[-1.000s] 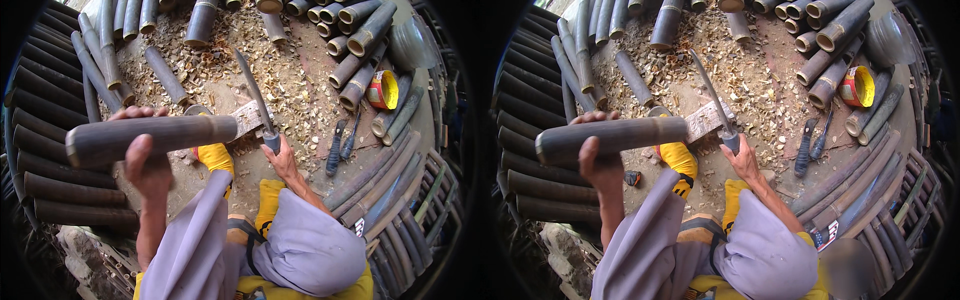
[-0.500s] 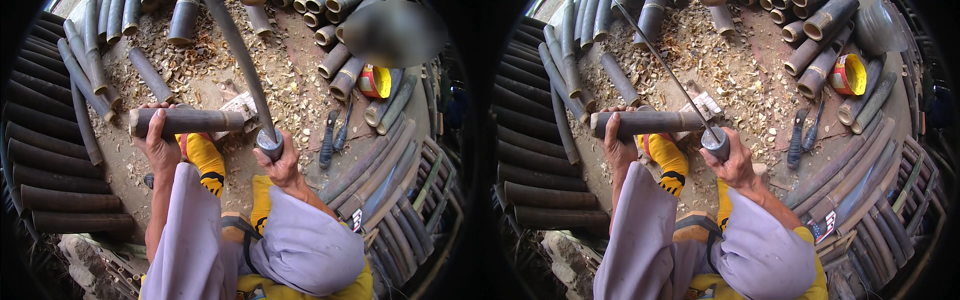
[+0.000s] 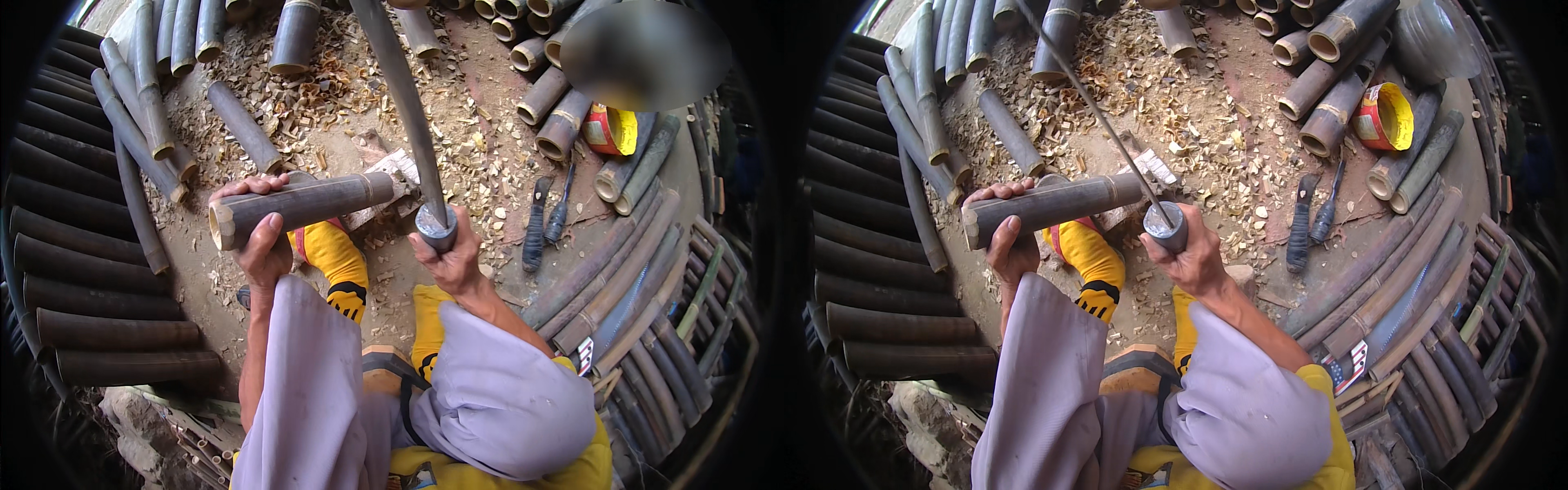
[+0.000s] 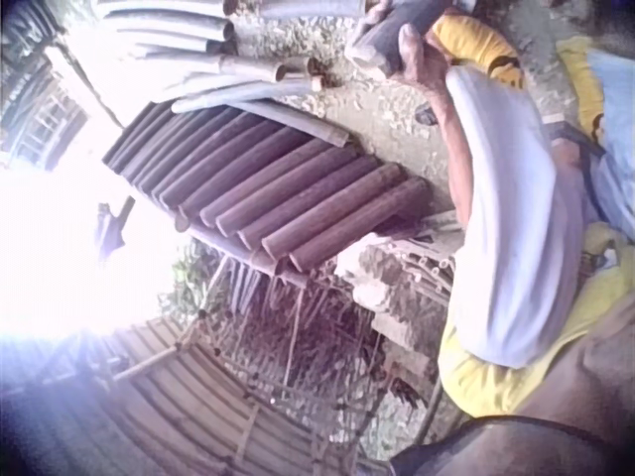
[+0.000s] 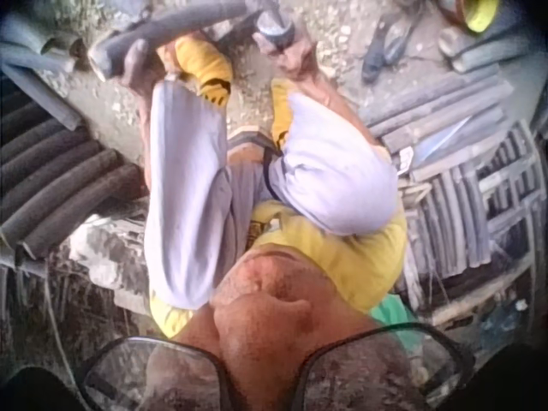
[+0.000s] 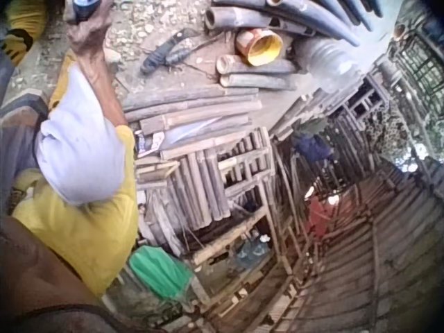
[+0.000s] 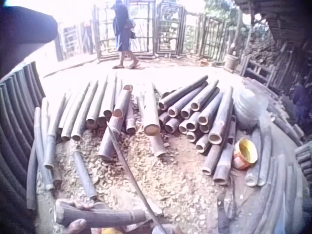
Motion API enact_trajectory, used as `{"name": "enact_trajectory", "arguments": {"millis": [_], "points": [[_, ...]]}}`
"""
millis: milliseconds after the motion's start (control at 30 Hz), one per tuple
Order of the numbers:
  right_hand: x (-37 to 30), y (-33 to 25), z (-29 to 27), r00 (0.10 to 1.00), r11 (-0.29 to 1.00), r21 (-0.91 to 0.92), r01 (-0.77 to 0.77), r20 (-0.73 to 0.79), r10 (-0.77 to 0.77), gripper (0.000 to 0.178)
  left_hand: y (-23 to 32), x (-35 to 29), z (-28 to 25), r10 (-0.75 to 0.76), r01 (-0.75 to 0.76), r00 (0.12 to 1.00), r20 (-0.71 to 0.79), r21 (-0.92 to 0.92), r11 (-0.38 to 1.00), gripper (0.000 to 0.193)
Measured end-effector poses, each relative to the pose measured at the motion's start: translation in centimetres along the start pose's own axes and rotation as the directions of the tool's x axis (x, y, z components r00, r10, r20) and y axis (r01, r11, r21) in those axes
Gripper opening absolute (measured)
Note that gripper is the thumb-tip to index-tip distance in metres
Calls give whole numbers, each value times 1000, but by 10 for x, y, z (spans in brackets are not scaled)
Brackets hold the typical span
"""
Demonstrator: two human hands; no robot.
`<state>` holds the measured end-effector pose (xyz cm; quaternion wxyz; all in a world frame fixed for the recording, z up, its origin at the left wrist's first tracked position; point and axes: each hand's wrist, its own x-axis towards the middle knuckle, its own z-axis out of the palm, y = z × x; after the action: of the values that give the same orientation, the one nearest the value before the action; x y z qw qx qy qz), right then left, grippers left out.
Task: The person sits on the ground and uses a hand saw to cut a bamboo pole into smaller sections. They then use a knife to smooth the cut edges and a tape measure to measure the length of the bamboo pieces.
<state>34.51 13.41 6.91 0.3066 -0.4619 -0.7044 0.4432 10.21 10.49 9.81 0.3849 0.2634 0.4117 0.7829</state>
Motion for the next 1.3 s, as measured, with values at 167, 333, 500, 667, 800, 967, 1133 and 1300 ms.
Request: {"name": "enact_trajectory", "arguments": {"millis": [167, 333, 500, 667, 800, 967, 1133, 1300], "points": [[7, 47, 8, 928, 950, -106, -293, 209, 309, 40, -2, -2, 17, 34, -53, 991, 130, 145, 988, 52], [3, -10, -5, 999, 998, 36, -46, -1, 46, 39, 0, -7, 5, 53, -66, 994, 98, 130, 989, 55], [5, 50, 18, 946, 960, -28, -280, 162, 280, 40, -4, 1, 12, 50, -91, 973, 224, 178, 980, 56], [8, 28, 8, 939, 948, 36, -315, 160, 305, 40, 3, 1, 19, 7, -35, 988, 155, 182, 983, 55], [6, 5, -1, 1000, 998, 61, -4, -29, 5, 37, 2, -2, 11, -15, -32, 980, 199, 229, 973, 58], [8, 51, 8, 899, 925, -66, -373, 221, 378, 39, -6, -1, 31, 24, -66, 966, 259, 155, 986, 59], [5, -1, -3, 999, 997, 68, -40, 4, 40, 37, 9, -8, 21, -4, -16, 989, 146, 134, 991, 61], [2, 54, 15, 932, 947, -51, -317, 165, 321, 39, -7, -4, 24, 29, -61, 962, 271, 108, 992, 59]]}}
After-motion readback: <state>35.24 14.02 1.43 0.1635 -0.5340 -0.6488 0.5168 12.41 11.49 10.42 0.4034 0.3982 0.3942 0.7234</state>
